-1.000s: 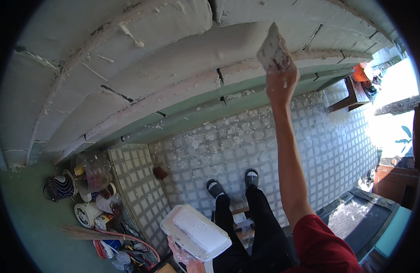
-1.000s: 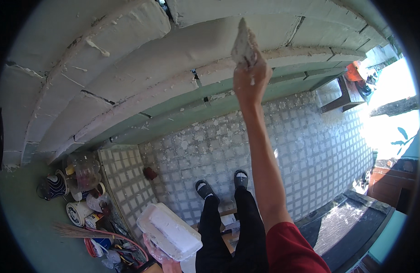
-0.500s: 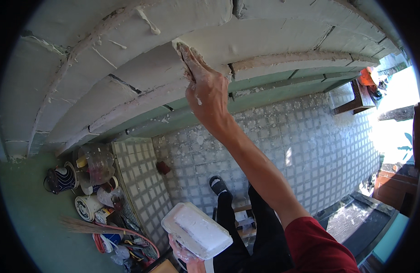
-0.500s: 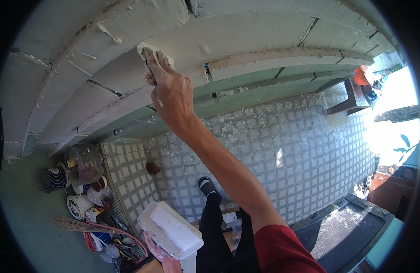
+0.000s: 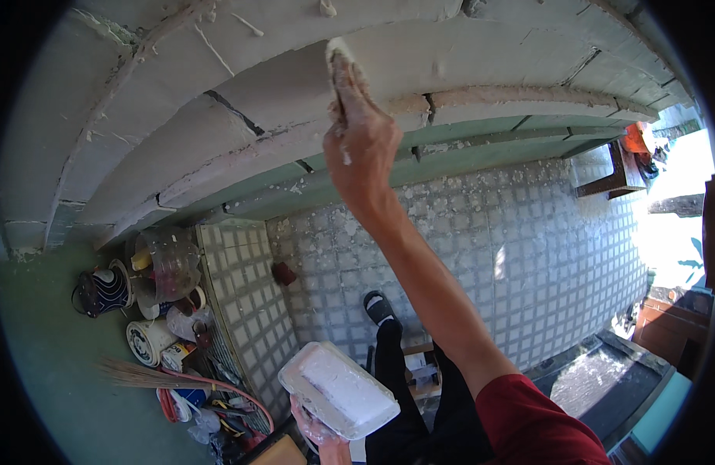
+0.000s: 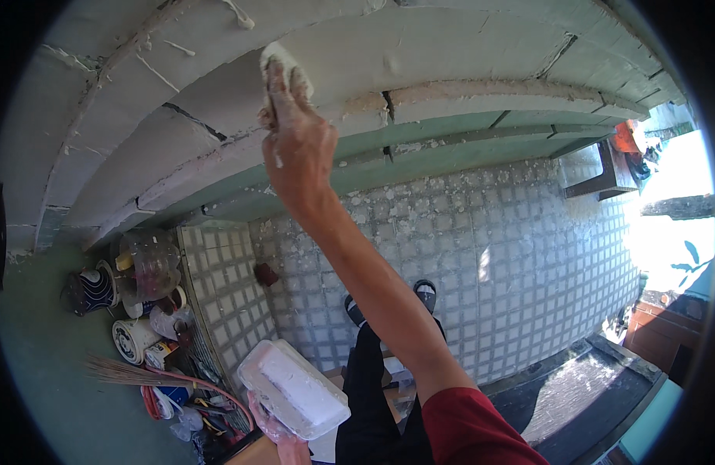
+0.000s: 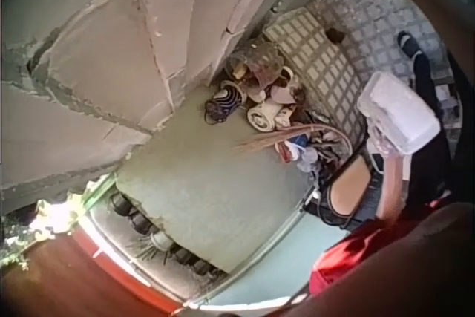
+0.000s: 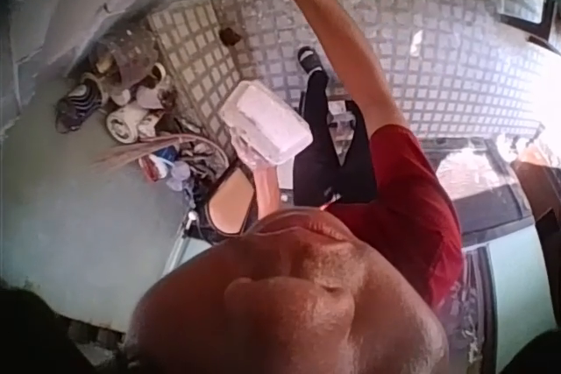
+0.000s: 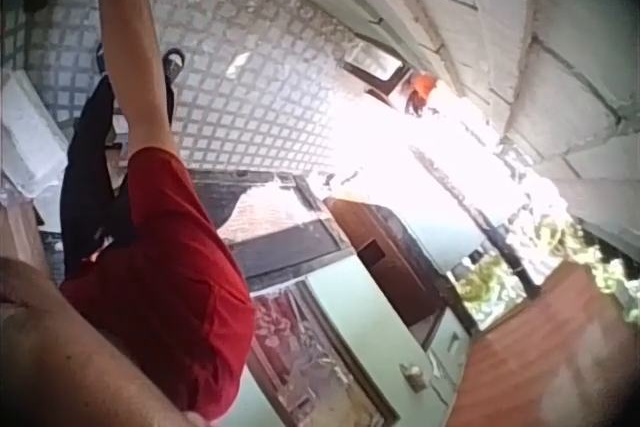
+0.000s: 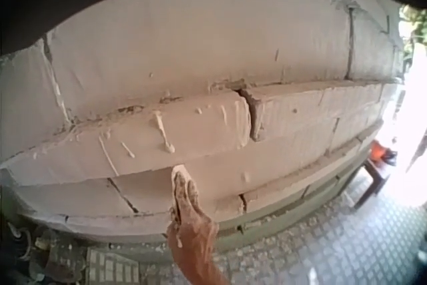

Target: Applying plaster or joint compound to gaps in a concrete block wall using a putty knife.

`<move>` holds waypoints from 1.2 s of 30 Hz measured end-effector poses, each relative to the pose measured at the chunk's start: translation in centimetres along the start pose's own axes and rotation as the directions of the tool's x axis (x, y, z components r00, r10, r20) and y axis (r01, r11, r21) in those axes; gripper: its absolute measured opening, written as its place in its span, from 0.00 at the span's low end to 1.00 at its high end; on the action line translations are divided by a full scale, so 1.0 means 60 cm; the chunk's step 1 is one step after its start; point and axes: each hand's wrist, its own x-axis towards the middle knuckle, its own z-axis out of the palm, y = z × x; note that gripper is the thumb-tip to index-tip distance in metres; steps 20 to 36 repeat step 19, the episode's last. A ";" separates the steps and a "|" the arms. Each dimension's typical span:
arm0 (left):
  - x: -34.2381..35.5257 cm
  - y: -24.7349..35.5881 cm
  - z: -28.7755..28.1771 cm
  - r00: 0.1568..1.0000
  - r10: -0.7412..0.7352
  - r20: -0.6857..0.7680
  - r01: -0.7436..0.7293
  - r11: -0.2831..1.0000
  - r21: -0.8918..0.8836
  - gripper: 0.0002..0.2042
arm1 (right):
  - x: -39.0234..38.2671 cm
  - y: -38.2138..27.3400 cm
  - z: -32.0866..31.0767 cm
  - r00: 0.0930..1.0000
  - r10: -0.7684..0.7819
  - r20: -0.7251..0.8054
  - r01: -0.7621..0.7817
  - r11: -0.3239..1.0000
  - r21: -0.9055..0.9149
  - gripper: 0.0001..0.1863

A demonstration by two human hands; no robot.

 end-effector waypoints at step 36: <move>0.023 0.046 -0.033 1.000 -0.002 -0.021 0.002 1.000 -0.008 0.29 | 0.012 0.000 -0.008 0.997 0.074 -0.032 -0.079 0.980 -0.181 0.30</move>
